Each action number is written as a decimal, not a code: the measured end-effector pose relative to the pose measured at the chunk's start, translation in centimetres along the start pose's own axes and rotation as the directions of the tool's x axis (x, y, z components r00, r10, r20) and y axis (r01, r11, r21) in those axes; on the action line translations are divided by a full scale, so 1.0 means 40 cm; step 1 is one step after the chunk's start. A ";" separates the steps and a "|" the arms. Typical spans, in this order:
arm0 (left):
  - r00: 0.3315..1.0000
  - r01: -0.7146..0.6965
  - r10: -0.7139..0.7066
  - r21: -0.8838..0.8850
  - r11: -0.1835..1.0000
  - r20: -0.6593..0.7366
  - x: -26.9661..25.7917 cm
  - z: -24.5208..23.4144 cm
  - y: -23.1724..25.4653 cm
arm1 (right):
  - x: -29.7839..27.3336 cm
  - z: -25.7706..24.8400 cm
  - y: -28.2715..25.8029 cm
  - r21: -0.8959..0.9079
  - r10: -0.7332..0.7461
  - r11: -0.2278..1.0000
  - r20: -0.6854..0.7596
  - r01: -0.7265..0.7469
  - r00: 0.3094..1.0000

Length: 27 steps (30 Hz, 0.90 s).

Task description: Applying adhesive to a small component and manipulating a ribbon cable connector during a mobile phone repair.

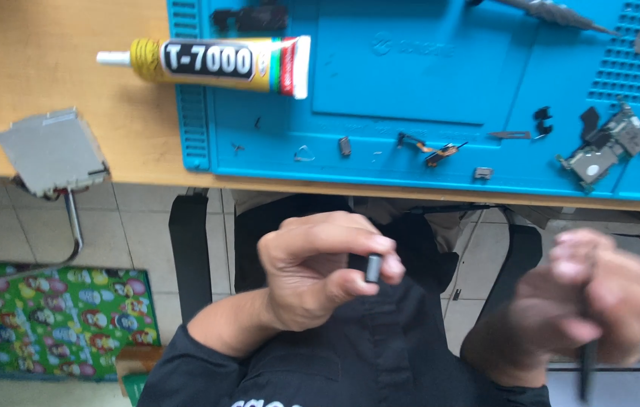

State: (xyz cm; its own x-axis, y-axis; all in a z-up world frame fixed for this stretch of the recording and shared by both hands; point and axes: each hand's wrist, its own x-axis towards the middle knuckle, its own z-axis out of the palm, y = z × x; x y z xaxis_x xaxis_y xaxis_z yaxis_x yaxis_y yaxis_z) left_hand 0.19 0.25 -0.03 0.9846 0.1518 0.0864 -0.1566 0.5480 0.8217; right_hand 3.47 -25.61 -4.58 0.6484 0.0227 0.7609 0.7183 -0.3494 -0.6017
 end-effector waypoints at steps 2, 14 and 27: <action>0.998 -0.066 0.063 0.160 0.985 0.026 0.011 -0.027 0.010 | -0.029 -0.116 0.100 -0.020 0.122 0.992 -0.025 -0.122 0.992; 0.929 -0.354 0.281 0.794 0.494 0.239 0.056 -0.099 -0.031 | 0.117 -0.288 0.292 -0.671 0.216 0.722 0.448 0.167 0.868; 0.877 -0.481 0.196 0.782 0.396 0.439 0.088 -0.077 -0.038 | 0.173 -0.486 0.492 -0.757 0.395 0.506 0.629 0.412 0.670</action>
State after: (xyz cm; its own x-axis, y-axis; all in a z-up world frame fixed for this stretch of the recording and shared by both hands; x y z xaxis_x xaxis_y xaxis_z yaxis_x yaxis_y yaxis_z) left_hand 3.65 2.49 -2.71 0.8663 -0.1208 0.4847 -0.4750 -0.4998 0.7243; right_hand 17.19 -50.54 -6.41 0.8767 0.4661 0.1191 0.4400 -0.8770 0.1932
